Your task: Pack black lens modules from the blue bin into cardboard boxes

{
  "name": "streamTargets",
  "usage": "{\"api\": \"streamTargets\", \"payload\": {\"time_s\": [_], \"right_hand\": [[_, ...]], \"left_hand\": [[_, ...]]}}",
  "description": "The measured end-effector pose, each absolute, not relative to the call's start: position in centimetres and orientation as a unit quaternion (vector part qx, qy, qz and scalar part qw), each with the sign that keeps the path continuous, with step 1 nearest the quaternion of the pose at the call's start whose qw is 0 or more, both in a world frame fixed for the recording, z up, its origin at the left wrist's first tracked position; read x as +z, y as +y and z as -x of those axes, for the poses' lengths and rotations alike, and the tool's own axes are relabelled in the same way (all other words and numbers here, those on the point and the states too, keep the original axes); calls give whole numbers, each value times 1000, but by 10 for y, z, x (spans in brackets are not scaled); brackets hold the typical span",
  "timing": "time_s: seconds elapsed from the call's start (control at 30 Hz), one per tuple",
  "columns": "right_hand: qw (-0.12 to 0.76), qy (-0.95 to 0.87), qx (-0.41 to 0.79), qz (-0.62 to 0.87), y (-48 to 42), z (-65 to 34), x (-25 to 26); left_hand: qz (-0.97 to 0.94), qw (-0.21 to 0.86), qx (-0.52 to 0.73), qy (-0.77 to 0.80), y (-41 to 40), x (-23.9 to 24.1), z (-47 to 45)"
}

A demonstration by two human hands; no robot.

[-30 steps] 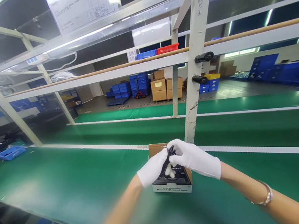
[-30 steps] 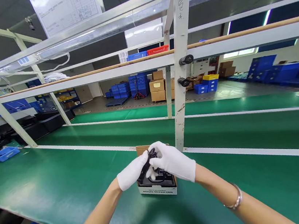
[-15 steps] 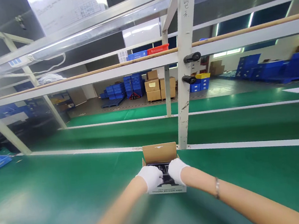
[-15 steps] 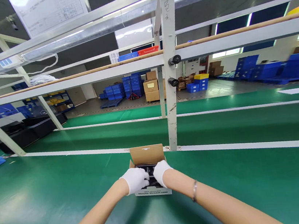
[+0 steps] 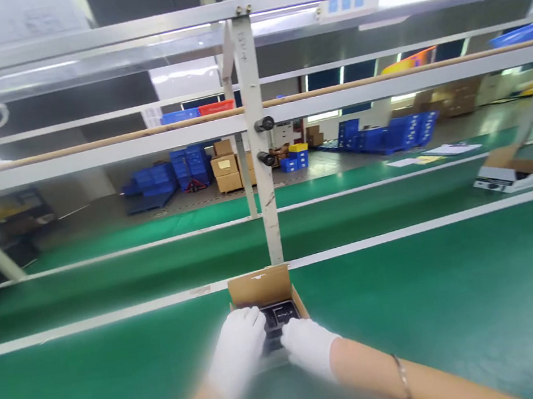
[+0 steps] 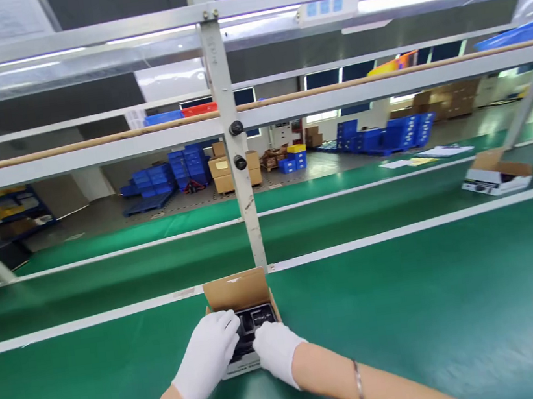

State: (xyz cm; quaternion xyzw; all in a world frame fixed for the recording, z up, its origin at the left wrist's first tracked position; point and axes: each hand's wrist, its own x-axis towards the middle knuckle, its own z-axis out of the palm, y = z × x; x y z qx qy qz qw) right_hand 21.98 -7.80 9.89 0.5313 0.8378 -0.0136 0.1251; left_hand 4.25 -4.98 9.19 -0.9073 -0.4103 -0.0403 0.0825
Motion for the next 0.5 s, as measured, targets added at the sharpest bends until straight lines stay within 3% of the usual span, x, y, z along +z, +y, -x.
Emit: {"api": "streamTargets", "payload": {"time_s": [0.17,0.3,0.5], "right_hand": [[102,783,-5,-614,-74,-353,98],[119,730,22,-673,-22,-422,110],[80,710,58,-698,99,-427,125]], "left_hand": [[867,28,-251,-429,-64,32,-45],[858,-21,-262,-441,-55,-6,-57],[855,-36,-286,-432,-47,-7,-74]]}}
